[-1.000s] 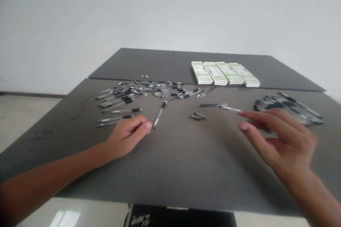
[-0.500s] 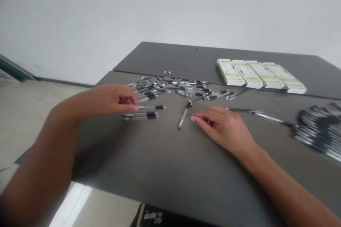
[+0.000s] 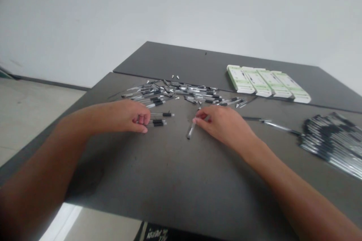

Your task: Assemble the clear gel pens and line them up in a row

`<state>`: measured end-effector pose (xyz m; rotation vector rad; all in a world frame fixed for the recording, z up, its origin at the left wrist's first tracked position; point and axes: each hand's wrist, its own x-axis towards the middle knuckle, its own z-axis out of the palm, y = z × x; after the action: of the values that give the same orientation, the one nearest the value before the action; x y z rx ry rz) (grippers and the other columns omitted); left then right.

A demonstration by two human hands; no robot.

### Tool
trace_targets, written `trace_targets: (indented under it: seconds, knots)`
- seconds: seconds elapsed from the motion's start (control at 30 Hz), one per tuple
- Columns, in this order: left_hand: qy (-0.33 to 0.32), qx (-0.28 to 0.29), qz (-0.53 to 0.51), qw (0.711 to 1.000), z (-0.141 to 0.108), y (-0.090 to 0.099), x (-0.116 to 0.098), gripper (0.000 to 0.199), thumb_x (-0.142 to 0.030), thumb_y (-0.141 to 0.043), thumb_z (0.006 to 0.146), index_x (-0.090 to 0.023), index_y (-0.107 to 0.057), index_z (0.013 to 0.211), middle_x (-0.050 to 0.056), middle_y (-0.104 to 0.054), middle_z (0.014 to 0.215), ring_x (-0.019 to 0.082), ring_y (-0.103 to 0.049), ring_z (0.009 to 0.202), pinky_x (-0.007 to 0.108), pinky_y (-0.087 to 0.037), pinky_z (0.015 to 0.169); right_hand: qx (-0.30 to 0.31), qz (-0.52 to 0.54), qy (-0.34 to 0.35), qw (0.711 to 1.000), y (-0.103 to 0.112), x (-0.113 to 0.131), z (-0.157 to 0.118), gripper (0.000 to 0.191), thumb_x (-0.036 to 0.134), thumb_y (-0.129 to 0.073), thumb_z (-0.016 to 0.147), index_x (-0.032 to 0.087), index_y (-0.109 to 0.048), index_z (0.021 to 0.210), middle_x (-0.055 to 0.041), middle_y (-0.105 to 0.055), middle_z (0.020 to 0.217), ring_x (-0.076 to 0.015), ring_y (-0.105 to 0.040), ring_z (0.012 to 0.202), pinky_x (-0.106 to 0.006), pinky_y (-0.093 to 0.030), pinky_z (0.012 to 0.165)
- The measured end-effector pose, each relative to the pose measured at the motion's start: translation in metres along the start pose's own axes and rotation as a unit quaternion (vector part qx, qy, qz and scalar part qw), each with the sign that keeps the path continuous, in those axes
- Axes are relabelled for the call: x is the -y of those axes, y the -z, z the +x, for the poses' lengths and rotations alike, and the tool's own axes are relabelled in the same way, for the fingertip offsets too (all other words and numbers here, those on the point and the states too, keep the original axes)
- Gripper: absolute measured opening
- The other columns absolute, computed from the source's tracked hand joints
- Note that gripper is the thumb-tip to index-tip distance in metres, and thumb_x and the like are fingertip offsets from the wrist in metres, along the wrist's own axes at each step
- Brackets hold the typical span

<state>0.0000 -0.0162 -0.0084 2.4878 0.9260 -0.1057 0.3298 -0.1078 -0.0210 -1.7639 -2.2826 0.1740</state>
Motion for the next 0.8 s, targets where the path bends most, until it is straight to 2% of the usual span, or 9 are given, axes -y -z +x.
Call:
trace_targets:
  seconds: [0.13, 0.27, 0.37, 0.6, 0.8]
  knots:
    - [-0.001, -0.009, -0.010, 1.000, 0.002, -0.002, 0.003, 0.009, -0.033, -0.073, 0.084, -0.025, -0.077, 0.083, -0.001, -0.075, 0.076, 0.019, -0.064, 0.066, 0.029, -0.036, 0.058, -0.043, -0.054, 0.003, 0.998, 0.002, -0.017, 0.012, 0.024, 0.040, -0.066, 0.102, 0.031, -0.086, 0.109, -0.0036, -0.081, 0.095, -0.0202, -0.072, 0.073, -0.033, -0.050, 0.066]
    - [-0.016, -0.021, -0.014, 1.000, 0.004, -0.006, 0.007, 0.010, -0.031, -0.073, 0.083, -0.027, -0.078, 0.076, -0.003, -0.072, 0.069, 0.017, -0.062, 0.060, 0.030, -0.034, 0.056, -0.068, -0.097, -0.008, 0.993, 0.007, -0.054, 0.006, 0.024, 0.040, -0.068, 0.100, 0.029, -0.089, 0.107, -0.0064, -0.073, 0.099, -0.0181, -0.066, 0.070, -0.034, -0.050, 0.068]
    - [-0.037, -0.029, -0.013, 0.999, 0.006, -0.010, 0.011, 0.010, -0.029, -0.073, 0.083, -0.028, -0.079, 0.076, -0.003, -0.072, 0.067, 0.017, -0.061, 0.058, 0.030, -0.034, 0.057, -0.071, -0.115, 0.006, 0.991, 0.007, -0.071, 0.002, 0.027, 0.040, -0.068, 0.100, 0.029, -0.088, 0.113, -0.0072, -0.068, 0.100, -0.0175, -0.064, 0.071, -0.034, -0.052, 0.070]
    - [-0.045, -0.010, 0.007, 0.999, 0.008, -0.014, 0.016, 0.013, -0.029, -0.069, 0.084, -0.027, -0.079, 0.076, -0.002, -0.073, 0.068, 0.017, -0.061, 0.058, 0.031, -0.035, 0.058, -0.069, -0.136, 0.014, 0.988, -0.004, -0.065, 0.007, 0.036, 0.042, -0.058, 0.106, 0.027, -0.085, 0.125, -0.0099, -0.065, 0.102, -0.0237, -0.067, 0.083, -0.038, -0.052, 0.075]
    - [-0.038, 0.005, 0.027, 0.999, 0.009, -0.010, 0.007, 0.013, -0.030, -0.066, 0.082, -0.025, -0.076, 0.076, -0.001, -0.073, 0.069, 0.018, -0.062, 0.060, 0.031, -0.036, 0.060, -0.048, -0.138, 0.035, 0.989, -0.005, -0.065, 0.013, 0.032, 0.036, -0.060, 0.107, 0.027, -0.085, 0.124, -0.0083, -0.067, 0.094, -0.0228, -0.065, 0.080, -0.037, -0.052, 0.076]
